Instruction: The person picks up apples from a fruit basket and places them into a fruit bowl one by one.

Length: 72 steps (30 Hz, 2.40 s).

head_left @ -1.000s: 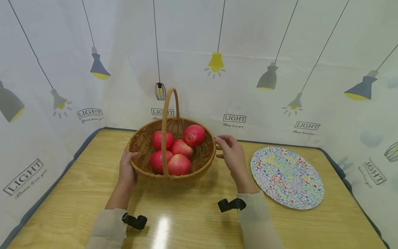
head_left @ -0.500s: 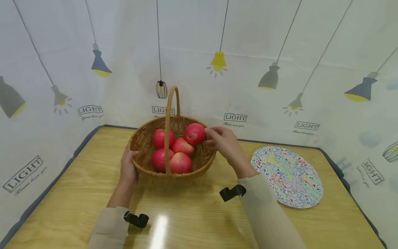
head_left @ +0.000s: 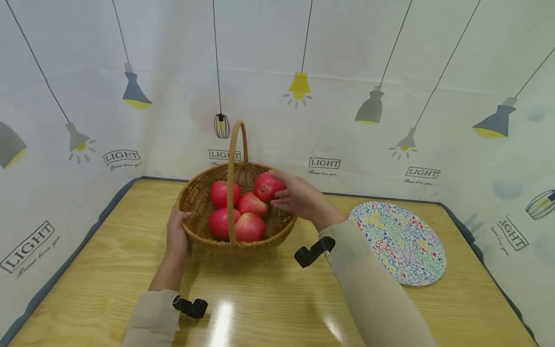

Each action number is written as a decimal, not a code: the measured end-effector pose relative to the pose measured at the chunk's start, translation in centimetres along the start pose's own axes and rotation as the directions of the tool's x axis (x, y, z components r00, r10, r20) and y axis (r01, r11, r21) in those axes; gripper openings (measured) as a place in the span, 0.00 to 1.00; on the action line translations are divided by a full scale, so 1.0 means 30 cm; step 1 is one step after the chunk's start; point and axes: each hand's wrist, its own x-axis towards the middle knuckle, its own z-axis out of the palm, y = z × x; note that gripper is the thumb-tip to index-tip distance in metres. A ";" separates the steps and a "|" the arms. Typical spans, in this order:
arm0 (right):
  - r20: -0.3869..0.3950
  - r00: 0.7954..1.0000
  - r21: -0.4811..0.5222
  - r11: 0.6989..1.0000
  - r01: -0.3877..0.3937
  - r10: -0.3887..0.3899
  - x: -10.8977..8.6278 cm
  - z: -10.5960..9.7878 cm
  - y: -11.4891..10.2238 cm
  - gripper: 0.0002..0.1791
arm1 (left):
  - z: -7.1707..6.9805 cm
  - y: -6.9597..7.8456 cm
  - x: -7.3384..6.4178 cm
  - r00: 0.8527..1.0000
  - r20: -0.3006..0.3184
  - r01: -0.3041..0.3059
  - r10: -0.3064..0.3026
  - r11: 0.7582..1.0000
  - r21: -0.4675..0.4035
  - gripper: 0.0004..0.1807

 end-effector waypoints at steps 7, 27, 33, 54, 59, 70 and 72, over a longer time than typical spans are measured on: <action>0.005 0.995 0.164 0.981 -0.101 0.102 0.053 0.007 0.011 0.46 | 0.001 -0.003 0.002 1.000 -0.007 -0.015 0.015 1.000 -0.027 0.37; -0.060 0.976 0.539 0.830 -0.146 0.210 0.260 0.026 0.089 0.34 | 0.000 -0.003 0.005 1.000 -0.013 -0.013 0.013 0.999 -0.031 0.39; -0.121 0.964 0.558 0.819 -0.131 0.236 0.332 0.026 0.118 0.35 | -0.002 -0.008 0.005 1.000 -0.018 -0.001 0.000 0.999 -0.036 0.39; -0.269 0.943 0.601 0.799 0.005 0.196 0.242 0.081 0.087 0.35 | 0.001 -0.005 0.003 0.999 -0.019 -0.026 0.026 1.000 0.001 0.41; -0.305 0.943 0.572 0.817 0.073 0.129 0.235 0.096 0.082 0.29 | -0.005 -0.002 -0.001 1.000 -0.015 -0.023 0.023 1.000 0.020 0.41; -0.326 0.945 0.476 0.865 0.159 0.006 0.192 0.101 0.048 0.34 | 0.003 0.001 0.004 1.000 -0.024 0.002 0.000 0.998 0.057 0.41; -0.334 0.942 0.444 0.880 0.170 -0.014 0.184 0.100 0.045 0.37 | 0.006 0.000 0.005 1.000 -0.025 0.000 0.001 0.998 0.055 0.41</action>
